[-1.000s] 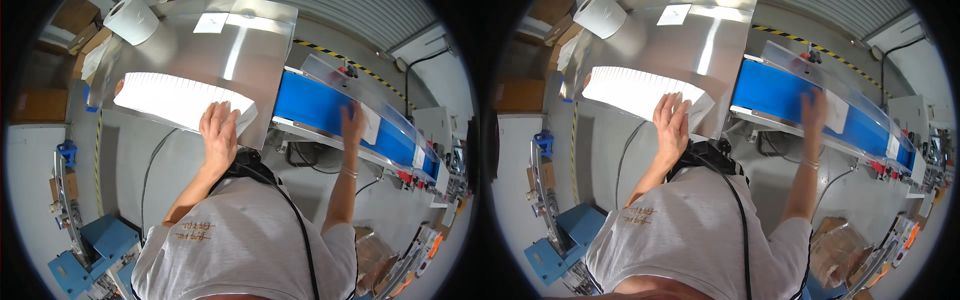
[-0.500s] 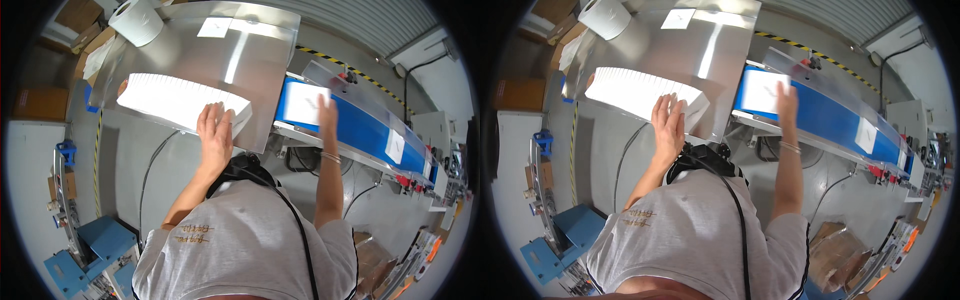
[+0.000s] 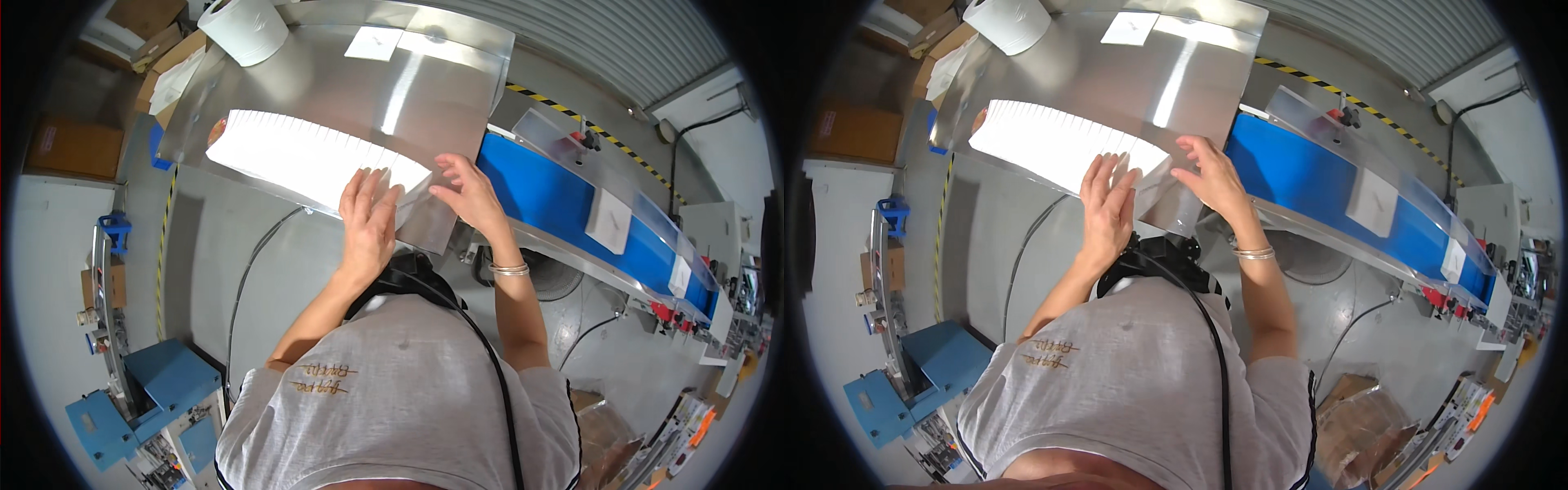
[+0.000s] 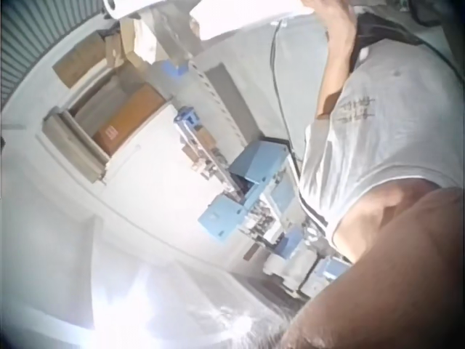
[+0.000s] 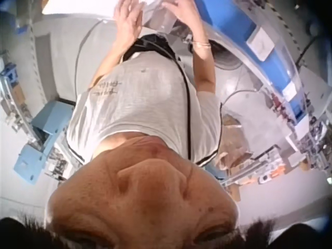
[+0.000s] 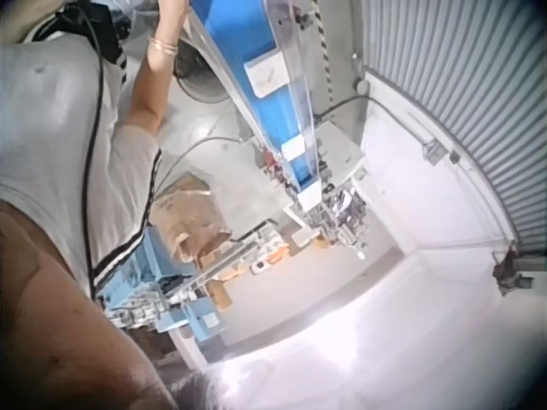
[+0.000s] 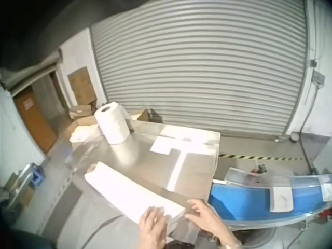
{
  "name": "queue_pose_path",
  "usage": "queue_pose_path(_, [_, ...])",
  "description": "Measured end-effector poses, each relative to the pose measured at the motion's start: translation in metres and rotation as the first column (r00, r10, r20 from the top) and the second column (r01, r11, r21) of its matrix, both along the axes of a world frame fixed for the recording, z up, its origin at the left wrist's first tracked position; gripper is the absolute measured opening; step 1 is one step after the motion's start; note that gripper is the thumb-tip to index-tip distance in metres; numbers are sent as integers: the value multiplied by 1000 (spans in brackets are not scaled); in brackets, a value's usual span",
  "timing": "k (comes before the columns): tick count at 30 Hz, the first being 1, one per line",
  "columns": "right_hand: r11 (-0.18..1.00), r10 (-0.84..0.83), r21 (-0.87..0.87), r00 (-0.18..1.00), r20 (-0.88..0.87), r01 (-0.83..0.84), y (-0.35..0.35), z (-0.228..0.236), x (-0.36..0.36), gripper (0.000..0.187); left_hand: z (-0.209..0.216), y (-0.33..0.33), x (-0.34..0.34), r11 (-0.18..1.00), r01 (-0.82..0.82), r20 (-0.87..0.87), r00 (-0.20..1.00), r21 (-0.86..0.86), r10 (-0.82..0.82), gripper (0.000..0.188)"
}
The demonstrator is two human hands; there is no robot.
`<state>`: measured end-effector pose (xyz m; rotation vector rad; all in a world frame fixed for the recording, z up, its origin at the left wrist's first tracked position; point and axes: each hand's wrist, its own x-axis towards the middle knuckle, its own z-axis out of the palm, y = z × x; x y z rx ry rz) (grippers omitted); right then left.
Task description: Moving stacks of paper napkins from a production machine onto a conveyor belt.
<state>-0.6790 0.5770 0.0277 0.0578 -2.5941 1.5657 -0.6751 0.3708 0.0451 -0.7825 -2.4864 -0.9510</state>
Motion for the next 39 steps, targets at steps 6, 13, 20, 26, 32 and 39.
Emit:
queue_pose_path(6, [989, 99, -117, 990, 100, -88, 6, -1, 2, 46, -4, -3, -2, 999, 32, -39, 999, -30, -33, 33])
queue_pose_path(13, [893, 67, -448, 974, 218, 39, 24, -26, 6, 32, -1, -4, -4, 983, -161, -60, 986, -86, 157, 38])
queue_pose_path(20, [513, -850, 308, 525, 51, 801, 141, -70, 43, 47, -8, -9, -12, 995, -79, -98, 992, -62, 73, 37])
queue_pose_path(26, [871, -401, 231, 899, -177, 434, 65, -13, 25, 50, -12, -13, -10, 996, -58, -91, 994, -61, 52, 33])
queue_pose_path(32, [980, 198, 9, 976, -89, -198, 0, -12, -10, 47, 1, -10, -5, 996, -12, -60, 998, -92, 6, 33])
queue_pose_path(39, [695, -711, 92, 661, 240, 713, 89, -45, 11, 60, -9, -18, -15, 995, -98, -54, 994, -38, 95, 34])
